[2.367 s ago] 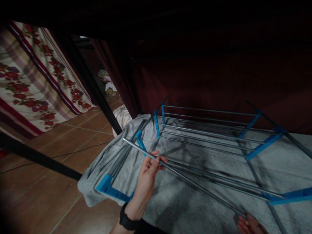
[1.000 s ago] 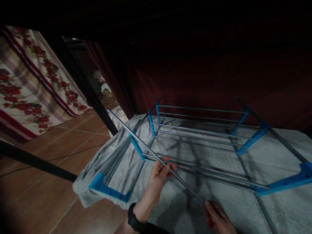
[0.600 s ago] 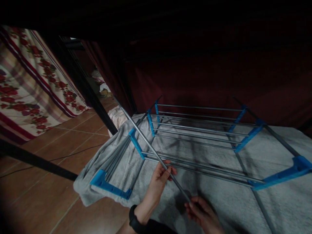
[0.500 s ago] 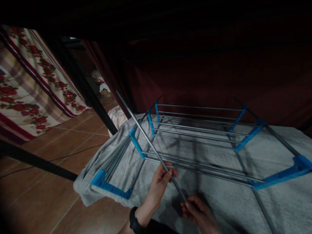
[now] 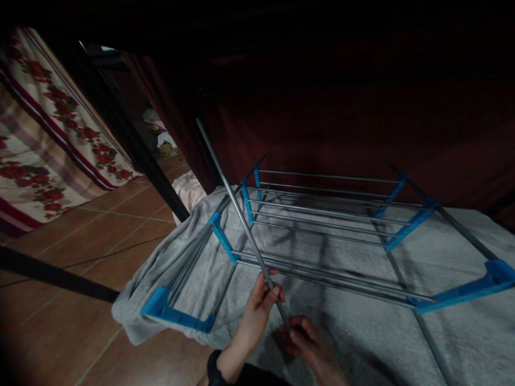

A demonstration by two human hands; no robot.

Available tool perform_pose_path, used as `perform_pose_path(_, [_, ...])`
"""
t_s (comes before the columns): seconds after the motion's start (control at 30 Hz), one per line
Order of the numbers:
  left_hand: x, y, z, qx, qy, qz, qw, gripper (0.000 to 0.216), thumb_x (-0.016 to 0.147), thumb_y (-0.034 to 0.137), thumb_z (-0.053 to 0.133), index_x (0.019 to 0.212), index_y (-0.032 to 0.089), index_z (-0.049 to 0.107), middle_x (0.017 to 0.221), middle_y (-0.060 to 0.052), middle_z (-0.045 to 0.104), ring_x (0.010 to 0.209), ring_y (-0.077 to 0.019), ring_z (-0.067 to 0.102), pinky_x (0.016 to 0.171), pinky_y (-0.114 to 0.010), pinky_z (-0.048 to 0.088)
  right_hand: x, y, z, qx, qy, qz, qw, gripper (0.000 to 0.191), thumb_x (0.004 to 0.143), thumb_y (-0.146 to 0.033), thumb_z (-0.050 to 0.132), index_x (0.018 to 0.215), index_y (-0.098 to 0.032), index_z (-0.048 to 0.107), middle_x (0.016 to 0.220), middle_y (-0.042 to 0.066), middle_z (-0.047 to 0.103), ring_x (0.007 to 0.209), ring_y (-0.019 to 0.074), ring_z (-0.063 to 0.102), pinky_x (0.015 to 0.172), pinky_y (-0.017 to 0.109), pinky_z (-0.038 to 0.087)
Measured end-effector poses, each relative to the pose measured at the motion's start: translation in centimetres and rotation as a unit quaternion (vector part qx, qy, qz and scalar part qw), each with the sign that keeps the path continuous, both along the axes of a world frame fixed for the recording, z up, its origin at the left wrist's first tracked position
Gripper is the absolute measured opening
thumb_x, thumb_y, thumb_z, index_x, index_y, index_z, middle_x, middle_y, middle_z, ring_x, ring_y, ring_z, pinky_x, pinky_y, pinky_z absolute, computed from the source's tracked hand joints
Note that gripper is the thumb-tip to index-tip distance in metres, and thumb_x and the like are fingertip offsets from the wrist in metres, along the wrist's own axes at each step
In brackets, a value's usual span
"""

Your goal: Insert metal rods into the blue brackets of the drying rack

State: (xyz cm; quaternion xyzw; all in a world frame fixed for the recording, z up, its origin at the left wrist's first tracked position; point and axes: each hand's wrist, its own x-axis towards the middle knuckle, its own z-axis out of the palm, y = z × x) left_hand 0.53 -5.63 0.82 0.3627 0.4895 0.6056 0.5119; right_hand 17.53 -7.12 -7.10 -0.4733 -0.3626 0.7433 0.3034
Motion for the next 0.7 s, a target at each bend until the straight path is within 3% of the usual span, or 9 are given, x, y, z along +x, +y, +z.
perform_pose_path(0.17, [-1.4,0.1,-0.1,0.001,0.025,0.006,1.0,0.043,0.091,0.051,0.068,0.124,0.023,0.062,0.073,0.003,0.056,0.071,-0.0157,0.055,0.076,-0.03,0.045,1.4,2.0,1.3,0.032,-0.079,-0.067,0.994,0.05,0.065,-0.07,0.081,0.09,-0.026,0.078,0.101,0.008,0.078,0.099,0.0296,0.073,0.094,0.045,0.058])
perform_pose_path(0.43, [-3.1,-0.1,-2.5,0.002,0.121,-0.01,0.993,0.037,0.096,0.042,0.058,0.123,0.02,0.069,0.077,0.0,0.058,0.075,-0.0168,0.054,0.077,-0.032,0.047,5.8,5.9,4.5,0.035,-0.068,-0.15,0.986,0.047,0.059,-0.054,0.09,0.093,-0.024,0.08,0.108,0.012,0.08,0.103,0.0304,0.075,0.097,0.045,0.06])
perform_pose_path(0.57, [-3.9,-0.4,-3.8,0.002,0.208,-0.033,0.978,0.037,0.098,0.031,0.052,0.128,0.02,0.069,0.094,-0.006,0.07,0.085,-0.0192,0.062,0.081,-0.033,0.051,6.8,6.5,5.6,0.043,-0.073,-0.191,0.978,0.045,0.058,-0.049,0.092,0.094,-0.024,0.08,0.108,0.01,0.08,0.1,0.028,0.076,0.091,0.039,0.062])
perform_pose_path(0.7, [-5.0,-0.5,-4.1,0.027,0.318,-0.055,0.946,0.042,0.096,0.018,0.048,0.132,0.024,0.069,0.122,-0.009,0.074,0.11,-0.0228,0.066,0.098,-0.038,0.052,7.6,6.6,6.6,0.064,-0.063,-0.239,0.967,0.046,0.062,-0.048,0.09,0.099,-0.024,0.079,0.109,0.009,0.08,0.099,0.0251,0.077,0.086,0.031,0.063])
